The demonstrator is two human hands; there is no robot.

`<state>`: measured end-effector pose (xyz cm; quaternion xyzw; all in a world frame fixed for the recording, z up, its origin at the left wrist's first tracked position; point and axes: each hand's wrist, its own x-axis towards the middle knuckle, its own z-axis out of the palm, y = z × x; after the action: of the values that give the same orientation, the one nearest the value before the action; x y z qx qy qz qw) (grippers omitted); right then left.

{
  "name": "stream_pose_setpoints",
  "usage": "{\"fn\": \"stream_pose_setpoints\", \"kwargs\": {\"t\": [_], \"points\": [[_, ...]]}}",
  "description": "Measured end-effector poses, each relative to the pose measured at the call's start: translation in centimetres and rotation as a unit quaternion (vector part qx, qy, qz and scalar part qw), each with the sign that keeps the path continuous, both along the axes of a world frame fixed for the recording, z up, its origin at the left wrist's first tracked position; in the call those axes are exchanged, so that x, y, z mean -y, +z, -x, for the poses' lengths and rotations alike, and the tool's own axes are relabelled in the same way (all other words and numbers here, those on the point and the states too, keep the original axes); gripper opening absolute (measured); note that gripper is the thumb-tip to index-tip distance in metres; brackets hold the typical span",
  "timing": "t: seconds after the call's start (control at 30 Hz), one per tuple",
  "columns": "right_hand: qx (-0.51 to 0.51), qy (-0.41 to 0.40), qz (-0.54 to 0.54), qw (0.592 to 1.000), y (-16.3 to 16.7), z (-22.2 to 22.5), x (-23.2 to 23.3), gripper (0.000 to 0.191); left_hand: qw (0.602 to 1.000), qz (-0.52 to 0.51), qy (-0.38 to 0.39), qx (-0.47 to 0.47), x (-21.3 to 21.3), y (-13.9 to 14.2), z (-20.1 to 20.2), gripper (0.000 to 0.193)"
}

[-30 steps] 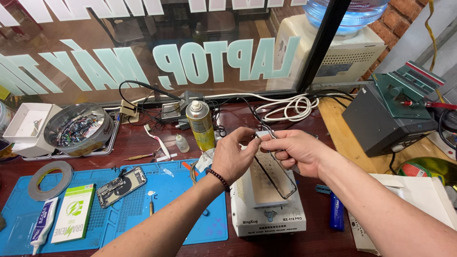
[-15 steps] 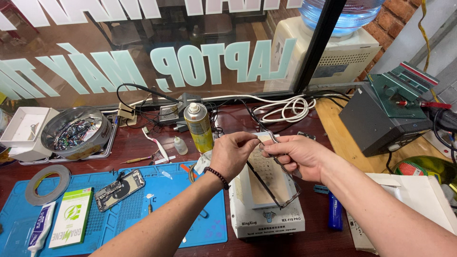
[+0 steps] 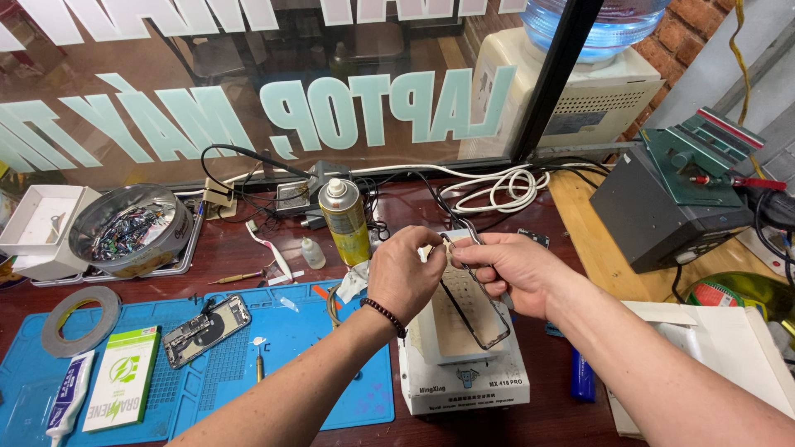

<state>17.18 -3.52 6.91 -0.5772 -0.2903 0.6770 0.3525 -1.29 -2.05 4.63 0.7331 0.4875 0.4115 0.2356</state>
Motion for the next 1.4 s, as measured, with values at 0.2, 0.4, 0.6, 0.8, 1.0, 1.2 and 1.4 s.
{"fn": "stream_pose_setpoints", "kwargs": {"t": [0.2, 0.4, 0.6, 0.8, 1.0, 1.2, 1.4], "points": [[0.005, -0.009, -0.007, 1.0, 0.0, 0.3, 0.3, 0.016, 0.999, 0.033, 0.005, -0.002, -0.1, -0.2, -0.2, 0.015], [0.03, -0.019, 0.001, 0.999, -0.5, -0.4, 0.3, 0.019, 0.991, 0.095, -0.016, 0.089, -1.4, -2.7, -0.5, 0.019], [0.239, 0.039, -0.031, 0.97, -2.9, 0.5, 0.2, 0.02, 0.962, 0.268, 0.011, 0.051, -3.3, -5.6, -0.4, 0.019], [0.469, 0.143, -0.182, 0.852, -4.3, 1.2, 0.0, 0.037, 0.977, 0.214, 0.019, -0.009, -2.9, -5.5, -0.2, 0.018], [0.497, 0.146, -0.201, 0.832, -3.7, 0.9, 0.9, 0.032, 0.983, 0.174, 0.038, -0.034, -2.1, -4.9, -0.6, 0.018], [0.491, 0.146, -0.144, 0.847, -2.5, 1.1, 1.5, 0.026, 0.985, 0.157, 0.042, -0.058, -2.2, -5.1, -0.9, 0.018], [0.493, 0.15, -0.157, 0.843, -2.3, 1.2, 1.4, 0.024, 0.986, 0.157, 0.033, -0.054, -2.4, -5.5, -1.0, 0.017]]}}
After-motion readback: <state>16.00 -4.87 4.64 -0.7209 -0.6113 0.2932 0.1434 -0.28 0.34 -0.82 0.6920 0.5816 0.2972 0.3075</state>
